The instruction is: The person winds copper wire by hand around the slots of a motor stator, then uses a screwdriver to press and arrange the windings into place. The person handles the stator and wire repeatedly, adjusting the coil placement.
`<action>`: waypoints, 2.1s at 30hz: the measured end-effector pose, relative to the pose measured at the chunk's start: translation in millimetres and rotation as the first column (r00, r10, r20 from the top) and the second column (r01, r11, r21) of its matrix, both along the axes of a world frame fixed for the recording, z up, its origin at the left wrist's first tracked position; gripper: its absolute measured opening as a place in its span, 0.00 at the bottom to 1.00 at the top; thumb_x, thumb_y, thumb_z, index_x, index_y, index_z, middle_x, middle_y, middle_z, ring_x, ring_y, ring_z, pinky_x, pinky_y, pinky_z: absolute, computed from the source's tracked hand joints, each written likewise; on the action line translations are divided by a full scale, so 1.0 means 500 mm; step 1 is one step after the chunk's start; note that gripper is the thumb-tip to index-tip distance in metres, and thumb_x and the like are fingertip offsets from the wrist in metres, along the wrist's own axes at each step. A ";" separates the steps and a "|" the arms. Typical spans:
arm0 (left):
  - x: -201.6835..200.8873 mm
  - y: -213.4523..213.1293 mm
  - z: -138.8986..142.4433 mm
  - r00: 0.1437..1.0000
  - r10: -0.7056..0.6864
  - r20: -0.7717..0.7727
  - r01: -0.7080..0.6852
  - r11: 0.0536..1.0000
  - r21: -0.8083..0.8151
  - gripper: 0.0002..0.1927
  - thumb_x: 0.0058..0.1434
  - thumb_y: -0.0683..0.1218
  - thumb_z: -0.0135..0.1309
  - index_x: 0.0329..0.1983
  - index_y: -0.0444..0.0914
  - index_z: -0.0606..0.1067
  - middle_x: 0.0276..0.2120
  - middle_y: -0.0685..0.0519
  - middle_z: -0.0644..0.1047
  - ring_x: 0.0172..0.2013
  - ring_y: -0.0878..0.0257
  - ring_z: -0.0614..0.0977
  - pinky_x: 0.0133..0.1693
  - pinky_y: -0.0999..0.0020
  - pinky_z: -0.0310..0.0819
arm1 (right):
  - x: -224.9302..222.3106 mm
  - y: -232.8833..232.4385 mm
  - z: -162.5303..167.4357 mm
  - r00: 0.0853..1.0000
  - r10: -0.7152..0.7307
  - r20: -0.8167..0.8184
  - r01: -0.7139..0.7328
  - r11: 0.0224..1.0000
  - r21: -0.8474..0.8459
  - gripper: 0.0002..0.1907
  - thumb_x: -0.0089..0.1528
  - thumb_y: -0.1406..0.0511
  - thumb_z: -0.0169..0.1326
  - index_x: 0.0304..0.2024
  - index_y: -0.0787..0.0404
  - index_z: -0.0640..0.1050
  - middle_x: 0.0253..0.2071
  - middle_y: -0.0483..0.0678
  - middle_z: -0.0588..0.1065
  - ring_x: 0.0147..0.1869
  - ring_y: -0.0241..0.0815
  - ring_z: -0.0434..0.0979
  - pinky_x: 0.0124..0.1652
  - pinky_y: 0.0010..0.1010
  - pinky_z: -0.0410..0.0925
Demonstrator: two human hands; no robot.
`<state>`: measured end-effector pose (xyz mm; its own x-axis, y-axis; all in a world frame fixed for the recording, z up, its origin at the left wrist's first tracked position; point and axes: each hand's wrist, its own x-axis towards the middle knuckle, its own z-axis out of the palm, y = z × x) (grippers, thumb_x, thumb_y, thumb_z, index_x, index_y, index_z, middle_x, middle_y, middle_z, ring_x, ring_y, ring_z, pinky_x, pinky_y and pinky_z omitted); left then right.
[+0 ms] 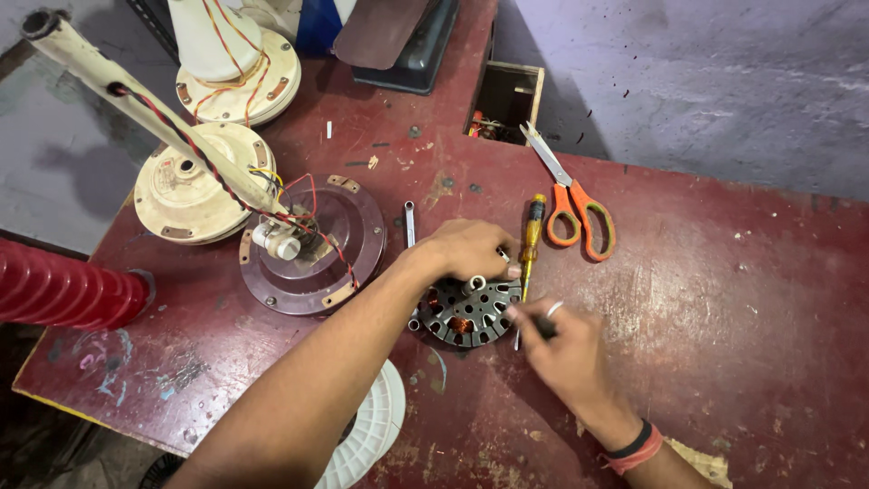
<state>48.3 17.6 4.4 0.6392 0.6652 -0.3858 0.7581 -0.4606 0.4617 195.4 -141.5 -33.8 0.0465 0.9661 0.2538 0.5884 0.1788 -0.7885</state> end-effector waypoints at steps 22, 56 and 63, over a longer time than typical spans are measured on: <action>-0.002 0.020 -0.010 0.999 0.036 0.006 -0.036 0.999 -0.004 0.32 0.54 0.64 0.59 0.59 0.47 0.78 0.54 0.48 0.80 0.56 0.51 0.80 0.57 0.55 0.71 | 0.006 0.000 0.011 0.991 0.096 0.092 -0.106 0.989 0.103 0.07 0.61 0.65 0.64 0.37 0.62 0.85 0.24 0.52 0.80 0.23 0.40 0.77 0.24 0.32 0.68; -0.003 0.007 -0.004 0.999 -0.021 0.045 0.020 1.000 0.020 0.30 0.53 0.64 0.59 0.58 0.51 0.78 0.53 0.49 0.80 0.56 0.50 0.80 0.56 0.55 0.71 | 0.003 0.013 -0.005 0.994 0.039 0.099 -0.059 0.975 0.214 0.04 0.58 0.66 0.65 0.33 0.60 0.84 0.26 0.50 0.81 0.24 0.35 0.79 0.23 0.29 0.68; -0.006 0.011 -0.006 1.000 0.001 0.025 -0.001 1.000 -0.006 0.30 0.55 0.65 0.57 0.61 0.53 0.76 0.54 0.49 0.79 0.56 0.49 0.79 0.57 0.54 0.70 | -0.004 0.010 0.008 0.996 -0.042 0.083 0.027 0.985 0.171 0.08 0.58 0.65 0.65 0.31 0.63 0.81 0.21 0.50 0.77 0.21 0.38 0.74 0.23 0.32 0.64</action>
<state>45.4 22.9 1.2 0.6477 0.6637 -0.3741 0.7470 -0.4567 0.4831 193.2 -136.7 -29.8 0.0497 0.9069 0.4185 0.6611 0.2842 -0.6944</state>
